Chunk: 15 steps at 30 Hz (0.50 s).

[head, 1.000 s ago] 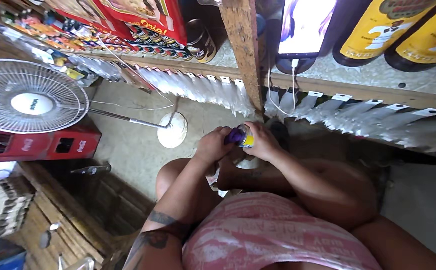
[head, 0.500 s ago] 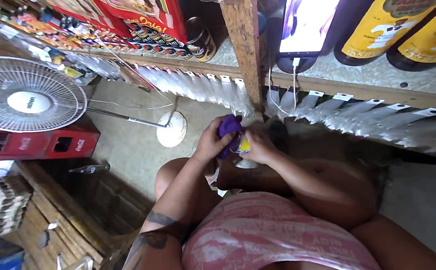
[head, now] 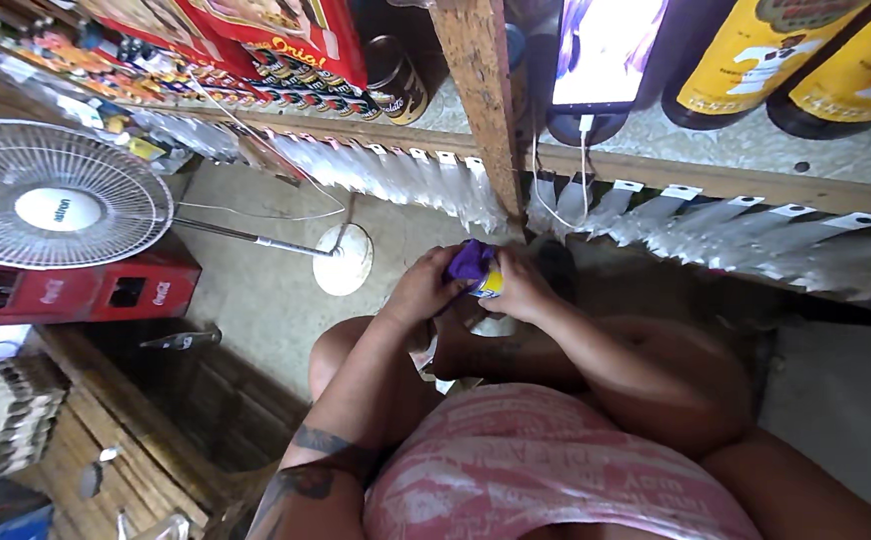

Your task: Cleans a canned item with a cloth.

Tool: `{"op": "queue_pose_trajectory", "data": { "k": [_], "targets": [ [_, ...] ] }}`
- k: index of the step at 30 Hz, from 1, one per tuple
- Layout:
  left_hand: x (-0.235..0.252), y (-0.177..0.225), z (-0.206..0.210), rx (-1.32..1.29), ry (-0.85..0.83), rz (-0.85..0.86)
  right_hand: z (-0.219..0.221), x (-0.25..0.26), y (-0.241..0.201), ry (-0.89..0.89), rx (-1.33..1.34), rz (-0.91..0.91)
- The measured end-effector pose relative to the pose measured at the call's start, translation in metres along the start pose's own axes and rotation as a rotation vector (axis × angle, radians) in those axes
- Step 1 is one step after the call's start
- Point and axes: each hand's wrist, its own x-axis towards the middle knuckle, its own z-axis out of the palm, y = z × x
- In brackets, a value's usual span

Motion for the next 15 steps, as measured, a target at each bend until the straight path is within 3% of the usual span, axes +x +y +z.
{"op": "queue_pose_trajectory", "data": {
  "k": [10, 15],
  "targets": [
    [-0.001, 0.006, 0.015, -0.103, 0.035, -0.095, 0.002, -0.003, -0.002, 0.026, 0.064, -0.002],
    [-0.001, 0.01, 0.019, -0.01, 0.137, 0.001, 0.006, -0.001, 0.002, 0.03, 0.07, -0.009]
  ]
}}
